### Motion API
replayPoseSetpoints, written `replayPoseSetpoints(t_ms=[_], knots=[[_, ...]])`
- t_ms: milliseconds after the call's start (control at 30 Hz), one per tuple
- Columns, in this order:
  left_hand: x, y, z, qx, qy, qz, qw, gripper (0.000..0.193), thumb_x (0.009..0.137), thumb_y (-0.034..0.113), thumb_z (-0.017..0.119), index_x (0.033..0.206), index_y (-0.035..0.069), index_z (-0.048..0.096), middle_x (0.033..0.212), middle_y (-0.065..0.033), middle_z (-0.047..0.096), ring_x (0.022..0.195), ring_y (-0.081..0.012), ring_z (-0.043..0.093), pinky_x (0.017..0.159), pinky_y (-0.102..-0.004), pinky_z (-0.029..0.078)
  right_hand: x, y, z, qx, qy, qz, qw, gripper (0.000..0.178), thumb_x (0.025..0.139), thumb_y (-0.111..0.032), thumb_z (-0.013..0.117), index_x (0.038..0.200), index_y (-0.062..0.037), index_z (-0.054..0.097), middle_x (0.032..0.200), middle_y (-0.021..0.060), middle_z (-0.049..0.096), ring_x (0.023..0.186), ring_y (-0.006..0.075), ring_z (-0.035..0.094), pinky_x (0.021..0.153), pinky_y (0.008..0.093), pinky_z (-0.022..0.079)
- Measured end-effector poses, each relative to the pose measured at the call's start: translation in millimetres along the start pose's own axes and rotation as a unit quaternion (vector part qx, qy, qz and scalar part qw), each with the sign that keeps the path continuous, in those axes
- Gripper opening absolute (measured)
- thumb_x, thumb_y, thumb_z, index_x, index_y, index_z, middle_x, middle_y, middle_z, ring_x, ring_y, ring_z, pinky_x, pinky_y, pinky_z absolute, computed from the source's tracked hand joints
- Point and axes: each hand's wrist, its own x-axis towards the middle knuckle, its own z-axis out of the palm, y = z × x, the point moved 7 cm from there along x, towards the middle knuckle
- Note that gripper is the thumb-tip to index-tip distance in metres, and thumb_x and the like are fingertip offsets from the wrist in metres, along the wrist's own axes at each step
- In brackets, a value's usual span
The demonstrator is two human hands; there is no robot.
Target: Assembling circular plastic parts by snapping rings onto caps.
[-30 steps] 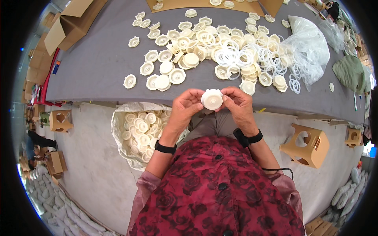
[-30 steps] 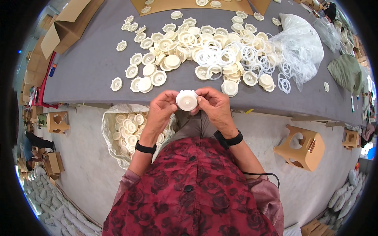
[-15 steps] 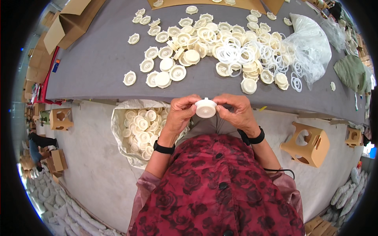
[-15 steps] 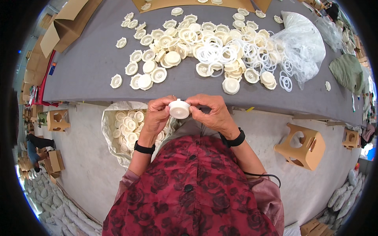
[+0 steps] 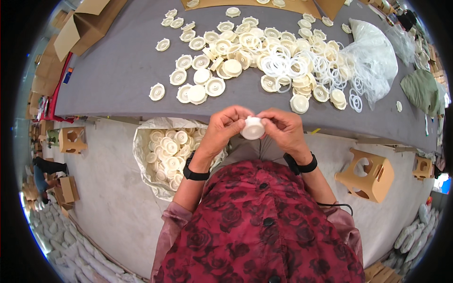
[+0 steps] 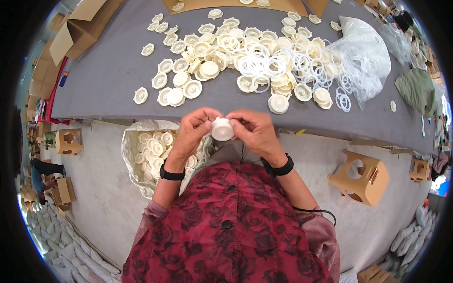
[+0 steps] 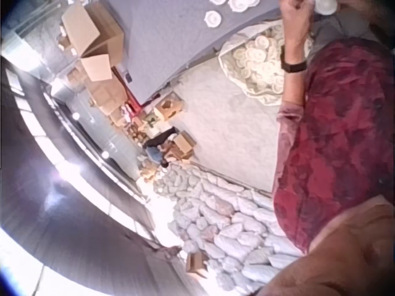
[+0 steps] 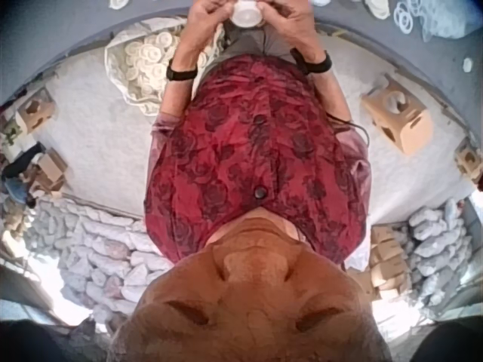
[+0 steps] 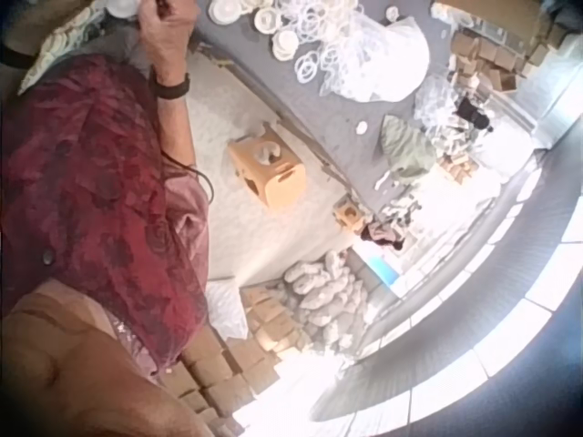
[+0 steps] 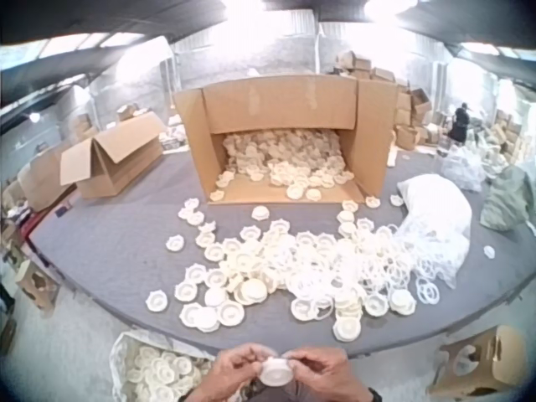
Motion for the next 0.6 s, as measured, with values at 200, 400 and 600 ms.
replayPoseSetpoints(t_ms=[200,400,600], knots=[[-5.5,-26.0,2.1,-0.115,0.080,0.093,0.986,0.030,0.093,0.011,0.067,0.121,-0.001,0.061,0.105,-0.0041,0.067,0.096,-0.0105,0.062,0.085,-0.0236,0.048,-1.0,0.7,-7.3,0.078,0.045,-0.033,0.995,0.016,0.094,-0.002,0.062,0.108,0.0056,0.064,0.097,0.0090,0.067,0.080,0.0139,0.068,0.068,0.0262,0.058],[-8.2,-16.7,-5.6,-0.093,0.045,0.101,0.989,0.021,0.093,0.016,0.068,0.104,-0.002,0.069,0.102,-0.0057,0.066,0.100,-0.0152,0.060,0.090,-0.0286,0.045,0.9,-7.3,-3.1,0.020,0.006,-0.050,0.999,0.018,0.092,0.000,0.062,0.109,0.0041,0.066,0.096,0.0052,0.065,0.083,0.0112,0.066,0.075,0.0242,0.056],[-9.1,-19.4,-1.3,0.050,0.007,0.048,0.998,0.016,0.093,0.009,0.063,0.099,-0.004,0.069,0.088,-0.0009,0.061,0.081,-0.0108,0.053,0.073,-0.0261,0.041,2.3,-16.0,2.9,-0.146,-0.042,-0.089,0.984,0.015,0.087,-0.003,0.066,0.101,0.0032,0.069,0.087,0.0068,0.066,0.074,0.0113,0.063,0.066,0.0244,0.050]])
